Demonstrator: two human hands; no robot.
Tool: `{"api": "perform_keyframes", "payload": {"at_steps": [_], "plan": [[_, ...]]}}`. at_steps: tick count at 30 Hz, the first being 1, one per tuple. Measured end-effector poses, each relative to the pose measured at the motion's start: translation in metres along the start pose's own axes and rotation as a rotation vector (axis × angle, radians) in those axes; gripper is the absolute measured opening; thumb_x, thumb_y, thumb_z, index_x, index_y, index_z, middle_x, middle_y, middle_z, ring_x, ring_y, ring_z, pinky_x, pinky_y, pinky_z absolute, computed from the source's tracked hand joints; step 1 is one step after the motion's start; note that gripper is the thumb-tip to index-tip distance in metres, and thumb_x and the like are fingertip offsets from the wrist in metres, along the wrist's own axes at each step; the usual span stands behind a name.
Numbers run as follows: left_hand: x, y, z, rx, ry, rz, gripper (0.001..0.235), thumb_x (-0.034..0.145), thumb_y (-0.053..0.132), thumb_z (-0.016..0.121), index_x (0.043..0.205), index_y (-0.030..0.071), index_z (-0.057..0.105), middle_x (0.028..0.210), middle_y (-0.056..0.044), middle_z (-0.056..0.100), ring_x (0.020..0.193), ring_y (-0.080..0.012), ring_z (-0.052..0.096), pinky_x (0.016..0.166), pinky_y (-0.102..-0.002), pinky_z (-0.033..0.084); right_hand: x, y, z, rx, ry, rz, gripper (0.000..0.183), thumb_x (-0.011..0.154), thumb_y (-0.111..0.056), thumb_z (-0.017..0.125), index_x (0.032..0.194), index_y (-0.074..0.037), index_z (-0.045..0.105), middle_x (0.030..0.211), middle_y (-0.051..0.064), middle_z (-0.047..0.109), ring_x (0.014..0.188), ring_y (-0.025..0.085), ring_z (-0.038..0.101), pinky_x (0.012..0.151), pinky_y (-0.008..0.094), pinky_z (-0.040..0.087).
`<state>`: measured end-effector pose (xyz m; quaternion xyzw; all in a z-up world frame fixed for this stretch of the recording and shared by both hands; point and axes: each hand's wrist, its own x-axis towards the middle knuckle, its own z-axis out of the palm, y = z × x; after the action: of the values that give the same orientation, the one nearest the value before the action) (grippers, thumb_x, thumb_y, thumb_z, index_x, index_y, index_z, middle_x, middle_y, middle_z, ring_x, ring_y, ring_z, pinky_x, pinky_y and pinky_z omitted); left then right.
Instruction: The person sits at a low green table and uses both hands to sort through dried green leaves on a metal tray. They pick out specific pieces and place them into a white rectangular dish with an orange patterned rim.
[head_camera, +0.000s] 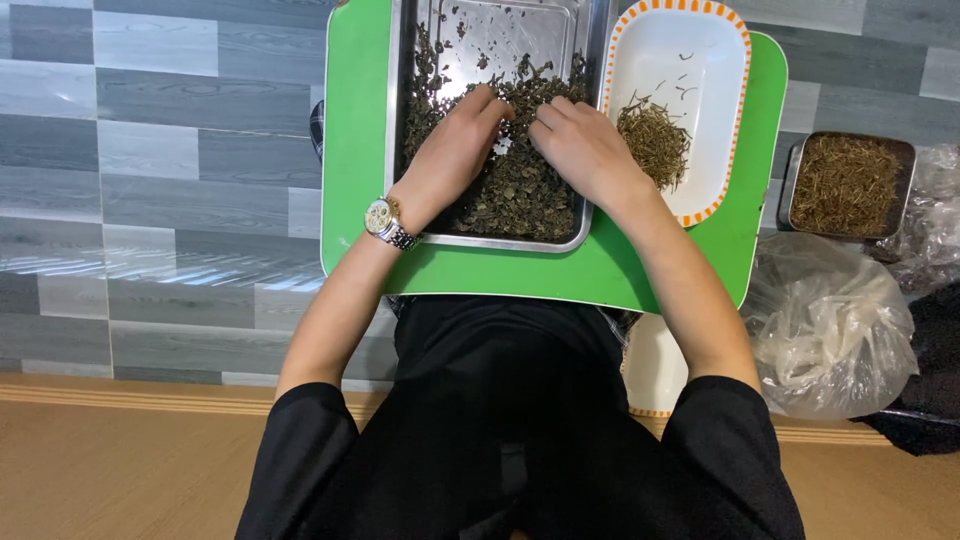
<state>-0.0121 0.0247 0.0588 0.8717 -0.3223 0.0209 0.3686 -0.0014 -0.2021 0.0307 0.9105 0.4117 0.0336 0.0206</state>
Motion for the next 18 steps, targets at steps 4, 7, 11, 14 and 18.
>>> {"api": "perform_keyframes", "payload": {"at_steps": [4, 7, 11, 14, 18], "plan": [[-0.002, -0.006, 0.006, 0.002, -0.013, -0.035, 0.012, 0.096, -0.013, 0.056, 0.102, -0.006, 0.063, 0.095, -0.014, 0.051, 0.064, -0.0263, 0.049, 0.053, -0.04, 0.039, -0.002, 0.002, -0.002, -0.001, 0.045, -0.008, 0.01, 0.096, -0.01, 0.064, 0.087, -0.007, 0.061, 0.091, 0.009, 0.058, 0.088, 0.027, 0.055, 0.064, 0.041, 0.048], [-0.004, -0.007, 0.007, -0.054, -0.001, -0.05, 0.008, 0.1, -0.006, 0.055, 0.101, -0.005, 0.064, 0.1, -0.015, 0.056, 0.072, -0.0319, 0.059, 0.059, -0.043, 0.046, -0.004, 0.0, -0.015, 0.151, 0.059, 0.048, 0.016, 0.105, -0.012, 0.06, 0.092, -0.003, 0.063, 0.092, 0.011, 0.061, 0.085, 0.027, 0.056, 0.066, 0.043, 0.05], [-0.005, -0.001, 0.004, -0.056, 0.014, -0.057, 0.007, 0.094, -0.007, 0.065, 0.096, 0.0, 0.064, 0.091, -0.011, 0.058, 0.076, -0.0321, 0.067, 0.064, -0.04, 0.053, -0.011, -0.006, -0.033, 0.43, 0.051, 0.142, 0.005, 0.101, -0.003, 0.065, 0.101, 0.0, 0.061, 0.093, 0.012, 0.062, 0.091, 0.027, 0.061, 0.072, 0.038, 0.053], [-0.005, 0.01, 0.001, -0.05, -0.003, -0.071, 0.007, 0.094, -0.005, 0.067, 0.097, 0.002, 0.068, 0.086, -0.009, 0.06, 0.078, -0.0287, 0.072, 0.068, -0.035, 0.059, -0.017, -0.01, -0.035, 0.512, 0.159, 0.147, 0.008, 0.097, 0.002, 0.067, 0.104, 0.002, 0.066, 0.09, 0.012, 0.065, 0.091, 0.029, 0.067, 0.081, 0.038, 0.057], [-0.006, 0.02, 0.013, -0.07, -0.016, -0.052, 0.007, 0.092, -0.004, 0.07, 0.095, 0.002, 0.069, 0.084, -0.009, 0.063, 0.078, -0.0263, 0.073, 0.068, -0.032, 0.059, -0.029, -0.013, -0.043, 0.601, 0.263, 0.152, 0.01, 0.097, 0.002, 0.067, 0.107, 0.001, 0.068, 0.092, 0.012, 0.065, 0.091, 0.029, 0.067, 0.082, 0.04, 0.056]]}}
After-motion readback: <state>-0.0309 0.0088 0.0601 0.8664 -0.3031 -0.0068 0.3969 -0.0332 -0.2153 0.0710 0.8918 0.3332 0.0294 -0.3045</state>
